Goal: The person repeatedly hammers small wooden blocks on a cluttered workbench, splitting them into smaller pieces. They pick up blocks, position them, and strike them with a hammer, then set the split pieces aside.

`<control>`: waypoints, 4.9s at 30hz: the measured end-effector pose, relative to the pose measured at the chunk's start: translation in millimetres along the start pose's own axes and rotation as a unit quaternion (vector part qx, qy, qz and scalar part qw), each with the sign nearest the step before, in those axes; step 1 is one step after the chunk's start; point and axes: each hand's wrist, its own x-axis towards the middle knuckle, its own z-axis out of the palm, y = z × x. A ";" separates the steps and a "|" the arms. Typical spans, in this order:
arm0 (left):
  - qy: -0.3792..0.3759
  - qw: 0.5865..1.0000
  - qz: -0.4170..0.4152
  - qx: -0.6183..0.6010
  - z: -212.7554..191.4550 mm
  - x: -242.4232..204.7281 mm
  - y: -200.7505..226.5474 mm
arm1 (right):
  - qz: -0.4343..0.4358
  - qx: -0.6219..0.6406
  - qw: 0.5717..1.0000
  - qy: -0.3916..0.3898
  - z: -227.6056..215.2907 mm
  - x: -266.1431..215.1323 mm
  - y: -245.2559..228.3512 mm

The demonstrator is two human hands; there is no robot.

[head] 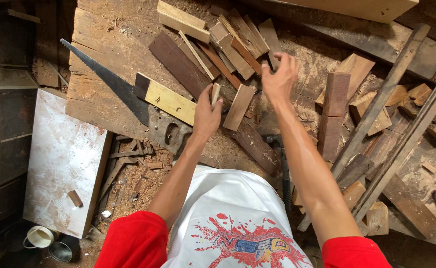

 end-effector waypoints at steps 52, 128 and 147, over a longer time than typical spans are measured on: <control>-0.032 0.954 -0.028 -0.298 45.5 0.0 10.4 | -0.093 0.169 0.979 0.070 -59.5 -170.3 -65.1; -0.212 0.777 -0.197 -0.559 34.3 -11.1 -13.4 | -0.014 0.145 0.989 0.026 -62.4 -177.9 -64.1; -0.093 0.884 -0.211 -0.406 31.2 -16.7 -24.0 | 0.033 0.152 0.987 -0.044 -58.4 -199.0 -19.8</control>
